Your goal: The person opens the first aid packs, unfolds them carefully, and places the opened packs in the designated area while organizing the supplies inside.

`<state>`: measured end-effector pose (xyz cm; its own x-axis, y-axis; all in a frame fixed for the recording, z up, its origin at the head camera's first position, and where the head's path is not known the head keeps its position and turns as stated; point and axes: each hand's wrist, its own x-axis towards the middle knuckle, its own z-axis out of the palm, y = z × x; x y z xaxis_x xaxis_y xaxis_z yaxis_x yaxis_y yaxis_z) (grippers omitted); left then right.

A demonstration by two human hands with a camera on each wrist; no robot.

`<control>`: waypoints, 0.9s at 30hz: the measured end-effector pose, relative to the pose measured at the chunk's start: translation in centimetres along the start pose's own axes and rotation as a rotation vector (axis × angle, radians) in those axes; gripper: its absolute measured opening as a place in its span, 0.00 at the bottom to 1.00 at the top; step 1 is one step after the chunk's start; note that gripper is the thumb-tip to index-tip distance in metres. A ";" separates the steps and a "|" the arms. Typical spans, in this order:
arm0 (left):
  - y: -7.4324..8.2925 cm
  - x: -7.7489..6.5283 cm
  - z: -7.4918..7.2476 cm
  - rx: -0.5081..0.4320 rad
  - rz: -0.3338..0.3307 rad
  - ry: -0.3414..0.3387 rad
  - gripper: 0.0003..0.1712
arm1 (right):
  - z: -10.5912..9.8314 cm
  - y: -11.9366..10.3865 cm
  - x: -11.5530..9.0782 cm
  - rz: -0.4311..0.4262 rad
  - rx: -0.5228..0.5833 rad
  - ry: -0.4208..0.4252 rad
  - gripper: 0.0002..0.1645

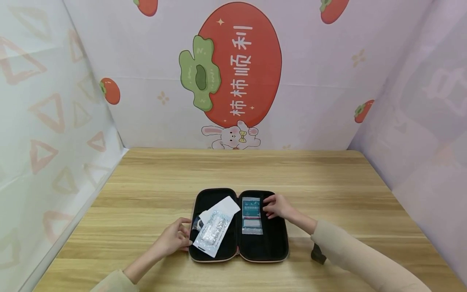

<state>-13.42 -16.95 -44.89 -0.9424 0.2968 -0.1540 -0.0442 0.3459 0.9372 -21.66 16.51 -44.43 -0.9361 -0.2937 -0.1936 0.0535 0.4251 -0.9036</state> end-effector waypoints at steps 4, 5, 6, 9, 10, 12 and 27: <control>-0.1 0.1 0.0 0.000 0.009 0.004 0.33 | -0.7 -0.3 -0.4 -0.059 -0.060 0.004 0.18; -0.1 0.1 0.0 -0.002 0.010 0.004 0.34 | -0.8 -0.4 -0.4 -0.078 -0.071 0.001 0.18; -0.1 0.1 0.0 -0.003 0.010 0.003 0.34 | -0.9 -0.4 -0.5 -0.100 -0.086 -0.002 0.18; -0.1 0.1 0.0 -0.002 0.008 0.004 0.34 | -1.0 -0.7 -0.7 -0.152 -0.131 -0.003 0.17; -0.1 0.0 0.0 0.000 0.007 0.005 0.34 | -1.0 -0.9 -0.7 -0.166 -0.152 -0.001 0.17; 0.0 0.0 0.0 0.004 0.005 0.007 0.33 | -0.9 -1.2 -0.8 -0.196 -0.195 0.007 0.16; 0.1 -0.1 0.1 0.007 0.000 0.011 0.33 | 1.0 -3.2 -1.5 -0.369 -0.346 -0.099 0.16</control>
<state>-13.31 -16.89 -44.79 -0.9460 0.2870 -0.1506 -0.0420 0.3522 0.9350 -20.11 14.72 -41.63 -0.8326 -0.5501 0.0644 -0.4086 0.5315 -0.7420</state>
